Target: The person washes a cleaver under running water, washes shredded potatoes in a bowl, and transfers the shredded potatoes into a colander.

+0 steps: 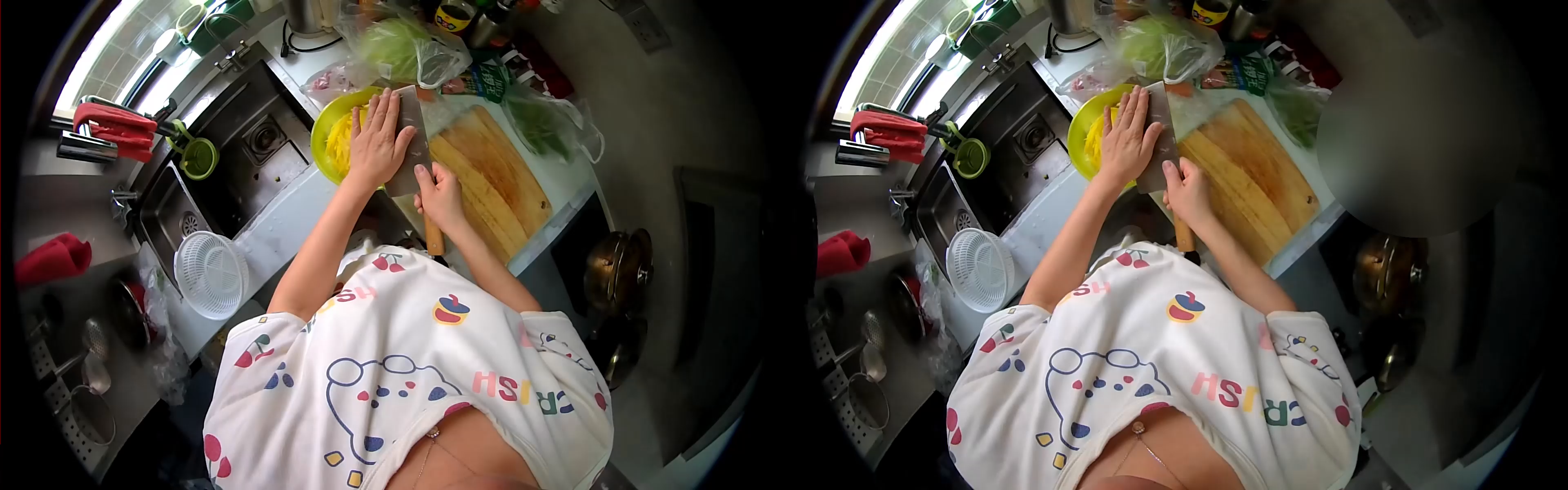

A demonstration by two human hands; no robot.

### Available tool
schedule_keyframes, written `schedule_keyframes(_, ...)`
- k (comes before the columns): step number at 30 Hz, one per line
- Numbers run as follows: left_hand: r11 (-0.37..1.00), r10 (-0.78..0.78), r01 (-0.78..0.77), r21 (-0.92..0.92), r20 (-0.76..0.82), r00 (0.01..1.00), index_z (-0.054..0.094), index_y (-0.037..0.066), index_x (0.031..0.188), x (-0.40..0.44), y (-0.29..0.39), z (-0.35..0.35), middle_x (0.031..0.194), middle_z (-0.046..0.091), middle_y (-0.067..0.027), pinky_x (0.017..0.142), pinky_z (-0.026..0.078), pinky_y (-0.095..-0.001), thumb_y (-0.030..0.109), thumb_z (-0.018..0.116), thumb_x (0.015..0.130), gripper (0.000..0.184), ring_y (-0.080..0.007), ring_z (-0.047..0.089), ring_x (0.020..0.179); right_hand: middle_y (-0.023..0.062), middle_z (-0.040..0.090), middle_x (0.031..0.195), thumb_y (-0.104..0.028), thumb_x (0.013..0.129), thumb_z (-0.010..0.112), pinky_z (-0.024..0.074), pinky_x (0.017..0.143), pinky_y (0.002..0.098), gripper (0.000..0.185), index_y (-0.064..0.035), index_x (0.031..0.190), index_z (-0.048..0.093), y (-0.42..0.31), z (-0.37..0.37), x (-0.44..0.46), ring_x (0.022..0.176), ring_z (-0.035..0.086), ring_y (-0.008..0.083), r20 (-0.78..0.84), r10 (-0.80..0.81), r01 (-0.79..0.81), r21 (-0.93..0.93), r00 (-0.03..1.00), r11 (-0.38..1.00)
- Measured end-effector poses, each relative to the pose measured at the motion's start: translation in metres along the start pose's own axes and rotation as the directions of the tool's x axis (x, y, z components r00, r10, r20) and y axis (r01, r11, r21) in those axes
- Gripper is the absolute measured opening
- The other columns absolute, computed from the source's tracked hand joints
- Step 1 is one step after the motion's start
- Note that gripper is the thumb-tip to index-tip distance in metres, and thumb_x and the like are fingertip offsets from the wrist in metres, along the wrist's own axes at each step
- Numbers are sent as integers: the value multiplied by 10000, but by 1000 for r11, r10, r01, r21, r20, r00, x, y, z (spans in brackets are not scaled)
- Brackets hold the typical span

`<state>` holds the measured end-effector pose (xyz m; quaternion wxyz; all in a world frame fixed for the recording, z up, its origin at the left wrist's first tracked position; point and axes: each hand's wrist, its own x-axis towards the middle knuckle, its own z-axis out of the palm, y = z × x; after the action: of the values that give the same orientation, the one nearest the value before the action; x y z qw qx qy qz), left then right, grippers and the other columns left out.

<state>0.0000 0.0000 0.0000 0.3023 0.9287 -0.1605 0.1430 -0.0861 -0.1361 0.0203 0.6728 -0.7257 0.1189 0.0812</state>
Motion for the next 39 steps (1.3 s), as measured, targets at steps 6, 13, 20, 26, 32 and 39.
schedule_keyframes(6,948,-146,131,292,31,989,602,74,1236,-34,-29,10,1423,446,-150,1139,173,-505,369,499,929,439,-307,372,1351,-8,468,535,-274,972,551,389,366,244,363,-74,708,403,2,-15,-4,417,516,78,-74,17,-14,44,997,999)
schedule_keyframes(13,979,-144,154,131,-80,986,645,71,978,-12,-34,-23,979,622,-97,787,450,-388,81,705,735,251,-309,564,911,0,495,568,-279,970,561,377,362,246,313,-66,759,475,19,-78,-39,426,508,83,-237,127,-103,112,963,988)
schedule_keyframes(20,912,213,-197,-359,6,977,640,45,1080,-22,33,12,1033,618,-153,785,502,-388,46,631,848,233,-341,609,929,28,554,633,-289,982,540,389,397,249,267,-54,855,530,100,-143,-122,455,506,105,-559,262,-193,181,787,964)
schedule_keyframes(26,955,282,-222,-197,368,886,273,-62,1426,-69,60,68,1445,323,-284,1115,229,-484,304,528,932,665,-427,287,1358,33,517,581,-277,979,542,390,404,281,282,-26,853,525,131,-140,-167,444,491,117,-693,352,-198,295,629,935)
schedule_keyframes(32,957,265,-290,-9,433,862,166,-73,1462,-79,60,86,1489,235,-306,1134,153,-514,475,476,931,824,-443,210,1394,45,531,599,-246,979,538,387,403,289,260,-10,869,536,134,-118,-141,434,491,128,-684,368,-148,360,630,921)
schedule_keyframes(39,960,276,-225,-169,422,864,161,-74,1463,-59,74,111,1499,225,-294,1135,173,-499,475,483,924,834,-426,209,1403,37,558,622,-251,971,552,421,404,277,261,-5,885,554,112,-94,-70,454,541,118,-614,387,-208,344,687,916)
